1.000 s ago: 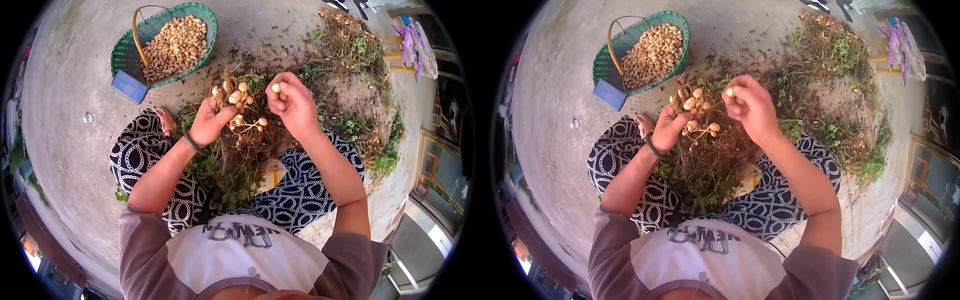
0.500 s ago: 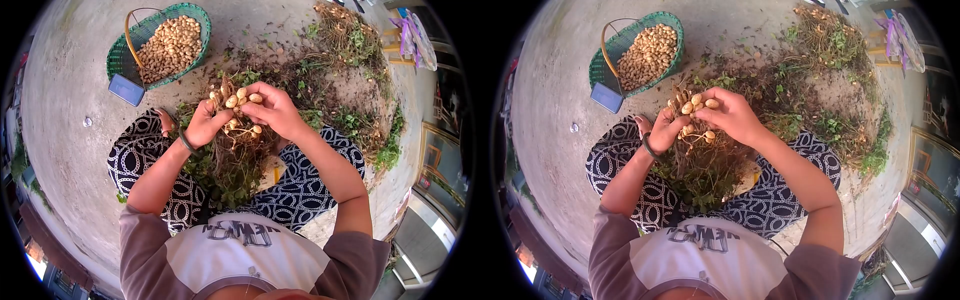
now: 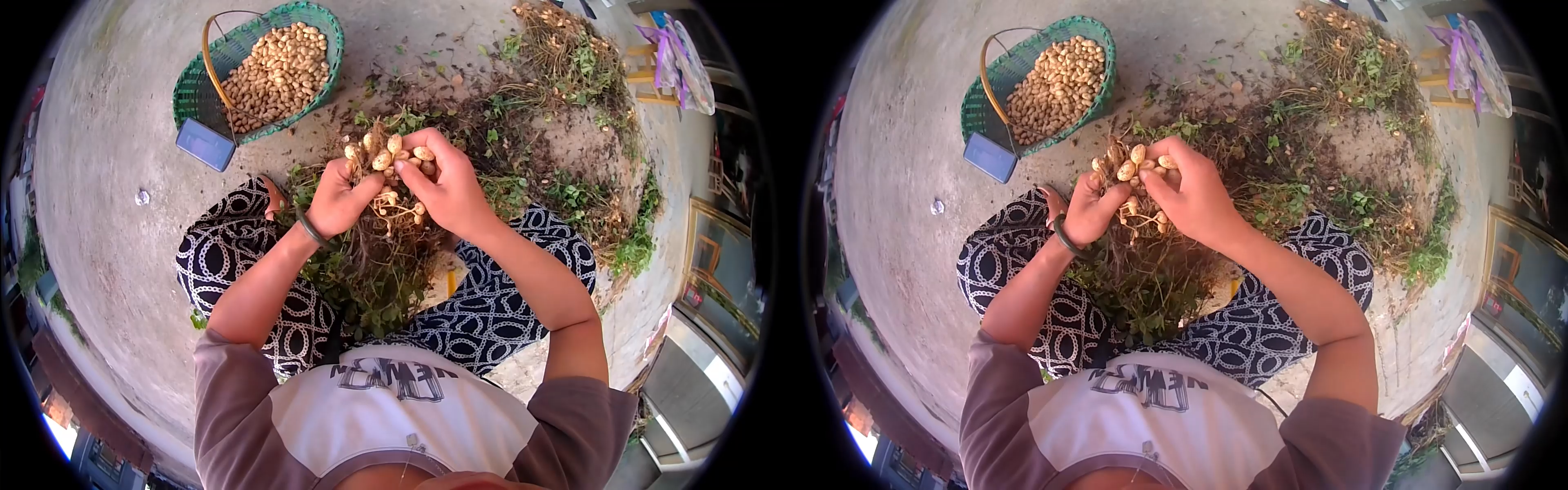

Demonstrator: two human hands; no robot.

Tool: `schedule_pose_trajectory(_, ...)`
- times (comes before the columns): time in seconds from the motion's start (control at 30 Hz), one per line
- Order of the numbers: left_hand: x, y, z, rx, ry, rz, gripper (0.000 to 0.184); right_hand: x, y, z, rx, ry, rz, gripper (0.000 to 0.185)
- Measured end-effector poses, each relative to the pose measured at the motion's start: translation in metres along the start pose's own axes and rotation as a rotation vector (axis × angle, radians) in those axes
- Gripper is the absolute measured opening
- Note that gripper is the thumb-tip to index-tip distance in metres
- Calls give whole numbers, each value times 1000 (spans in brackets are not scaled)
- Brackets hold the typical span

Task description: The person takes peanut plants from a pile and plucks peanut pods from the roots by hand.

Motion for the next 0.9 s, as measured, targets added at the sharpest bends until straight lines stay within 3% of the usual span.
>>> schedule_pose_trajectory(0.07,1,0,8,-8,3,6,12,-10,-34,25,86,-28,227,15)
schedule_pose_trajectory(0.17,2,-1,13,-20,4,-1,13,-13,-19,39,-638,259,-39,16)
schedule_pose_trajectory(0.27,1,2,12,1,11,-18,15,-4,10,32,-950,325,-202,15)
schedule_pose_trajectory(0.3,3,3,5,1,-62,-54,17,-4,13,34,-940,367,-196,14)
schedule_pose_trajectory(0.5,3,10,-2,-30,-67,-99,14,-1,22,55,-727,502,-263,19)
schedule_pose_trajectory(0.6,3,12,6,-66,-70,-89,12,-14,-9,35,-93,117,-9,17)
schedule_pose_trajectory(0.63,3,13,9,-80,-60,-85,11,-15,-22,36,21,91,106,17)
schedule_pose_trajectory(0.67,3,12,10,-97,-41,-79,11,-20,-37,51,-15,141,182,16)
schedule_pose_trajectory(0.8,3,4,9,-141,7,-27,11,-13,-5,44,-759,345,-142,14)
schedule_pose_trajectory(0.87,1,3,7,-184,10,-27,11,-4,9,45,-663,368,-256,26)
schedule_pose_trajectory(0.9,0,5,7,-190,31,-25,13,-4,7,44,-394,308,-248,29)
Point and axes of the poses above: each hand's wrist, its own x-axis away from the middle knuckle, its own y-axis out of the palm, z = x × y, the point moved 10 cm from there along -x, towards the middle knuckle, and after that the axes turned 4 degrees about x, right-handed, at the moved point
